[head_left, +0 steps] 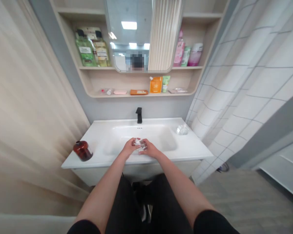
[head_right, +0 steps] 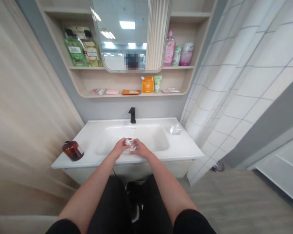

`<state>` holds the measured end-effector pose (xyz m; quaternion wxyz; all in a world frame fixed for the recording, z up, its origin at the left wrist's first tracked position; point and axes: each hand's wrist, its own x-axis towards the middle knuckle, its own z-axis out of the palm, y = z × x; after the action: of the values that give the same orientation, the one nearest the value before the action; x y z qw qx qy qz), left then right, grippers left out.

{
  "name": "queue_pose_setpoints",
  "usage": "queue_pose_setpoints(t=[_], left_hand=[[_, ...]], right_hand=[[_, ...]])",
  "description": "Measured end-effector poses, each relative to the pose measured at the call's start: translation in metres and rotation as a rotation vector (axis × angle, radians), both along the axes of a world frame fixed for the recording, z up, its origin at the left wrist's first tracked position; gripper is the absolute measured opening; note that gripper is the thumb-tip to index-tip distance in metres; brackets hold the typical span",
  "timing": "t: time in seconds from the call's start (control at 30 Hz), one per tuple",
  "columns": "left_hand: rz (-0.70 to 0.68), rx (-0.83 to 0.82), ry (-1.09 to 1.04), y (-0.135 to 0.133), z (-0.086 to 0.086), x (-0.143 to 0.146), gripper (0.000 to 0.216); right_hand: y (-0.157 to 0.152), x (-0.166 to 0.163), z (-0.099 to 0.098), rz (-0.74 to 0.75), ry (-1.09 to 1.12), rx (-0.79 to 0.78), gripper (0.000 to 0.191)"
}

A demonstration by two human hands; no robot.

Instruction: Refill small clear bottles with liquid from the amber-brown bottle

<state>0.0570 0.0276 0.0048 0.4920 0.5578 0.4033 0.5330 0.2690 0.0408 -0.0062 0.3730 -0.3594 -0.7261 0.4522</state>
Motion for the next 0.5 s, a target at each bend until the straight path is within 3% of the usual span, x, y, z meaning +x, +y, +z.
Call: queue_pose_setpoints(t=[0.5], left_hand=[[-0.018, 0.015, -0.033, -0.0028, 0.0029, -0.0002, 0.060]], right_hand=[[-0.0020, 0.0008, 0.0029, 0.004, -0.025, -0.004, 0.081]])
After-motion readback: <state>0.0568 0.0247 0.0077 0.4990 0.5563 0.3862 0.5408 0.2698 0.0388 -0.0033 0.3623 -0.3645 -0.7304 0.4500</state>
